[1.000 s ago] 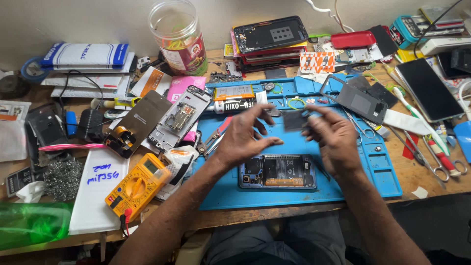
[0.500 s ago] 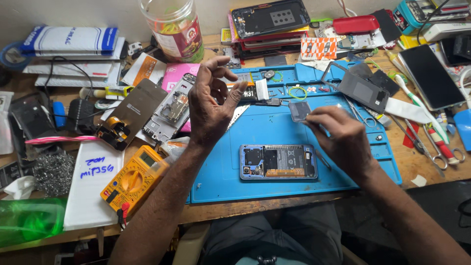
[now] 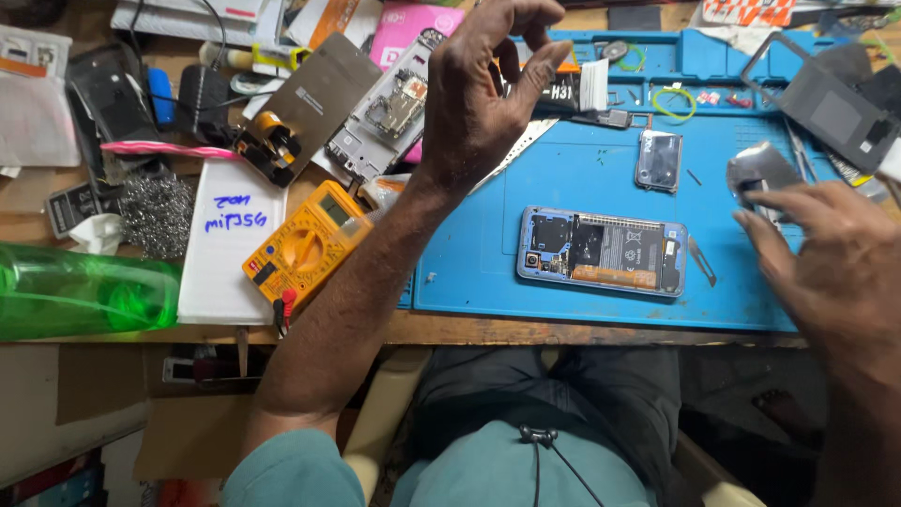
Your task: The person uses a precision screwdriver to remove and reinsert screws on a disassembled smartphone placed on a blue mat. They repeatedly adjust the phone's position and handle small internal components while working at a cluttered electronics repair bench.
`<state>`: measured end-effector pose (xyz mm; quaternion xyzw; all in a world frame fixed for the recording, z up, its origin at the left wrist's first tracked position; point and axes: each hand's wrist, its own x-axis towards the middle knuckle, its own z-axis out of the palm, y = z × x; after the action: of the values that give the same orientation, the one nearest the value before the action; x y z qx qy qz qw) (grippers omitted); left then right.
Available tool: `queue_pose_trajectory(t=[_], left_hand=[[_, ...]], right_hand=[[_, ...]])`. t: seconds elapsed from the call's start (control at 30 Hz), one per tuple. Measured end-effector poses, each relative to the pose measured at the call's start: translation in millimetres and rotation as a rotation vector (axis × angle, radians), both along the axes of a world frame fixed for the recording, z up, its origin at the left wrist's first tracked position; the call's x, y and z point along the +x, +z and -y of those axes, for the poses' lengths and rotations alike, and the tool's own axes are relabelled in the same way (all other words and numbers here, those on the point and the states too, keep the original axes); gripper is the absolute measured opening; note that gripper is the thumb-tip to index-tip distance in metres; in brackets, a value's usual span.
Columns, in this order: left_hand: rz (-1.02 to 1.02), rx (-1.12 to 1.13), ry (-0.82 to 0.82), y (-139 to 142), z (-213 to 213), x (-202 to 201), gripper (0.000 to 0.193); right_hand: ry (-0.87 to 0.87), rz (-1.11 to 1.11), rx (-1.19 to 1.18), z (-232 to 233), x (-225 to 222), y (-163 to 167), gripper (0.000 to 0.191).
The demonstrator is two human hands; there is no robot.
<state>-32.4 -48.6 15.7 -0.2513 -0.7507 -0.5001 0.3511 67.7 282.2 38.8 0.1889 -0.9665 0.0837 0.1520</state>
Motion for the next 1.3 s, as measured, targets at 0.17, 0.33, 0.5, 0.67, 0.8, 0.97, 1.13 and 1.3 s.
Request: queue_pose_trajectory(t=[0.17, 0.33, 0.5, 0.67, 0.8, 0.97, 1.13, 1.3], left_hand=[[-0.029, 0.0, -0.001, -5, 0, -2, 0.014], [-0.027, -0.028, 0.013, 2, -4, 1, 0.013], [-0.026, -0.05, -0.017, 8, -2, 8, 0.019], [0.114, -0.3, -0.29, 14, 9, 18, 0.037], [0.27, -0.672, -0.304, 2, 17, 67, 0.077], [0.454, -0.644, -0.246, -13, 25, 109, 0.097], [0.382, -0.566, -0.199, -19, 14, 108, 0.09], [0.322, -0.524, -0.199, -22, 11, 108, 0.089]], right_hand=[[-0.133, 0.171, -0.034, -11, 13, -10, 0.033], [-0.145, 0.212, -0.127, -28, 11, -20, 0.031], [-0.232, 0.327, -0.423, -70, 3, -30, 0.048], [-0.014, 0.406, -1.364, -91, 11, -47, 0.026], [0.069, 0.383, -1.652, -64, 17, -56, 0.031], [0.099, 0.363, -1.606, -2, 25, -54, 0.057], [0.237, 0.21, -1.23, 42, 30, -46, 0.075], [0.426, 0.017, -0.905, 72, 24, -50, 0.082]])
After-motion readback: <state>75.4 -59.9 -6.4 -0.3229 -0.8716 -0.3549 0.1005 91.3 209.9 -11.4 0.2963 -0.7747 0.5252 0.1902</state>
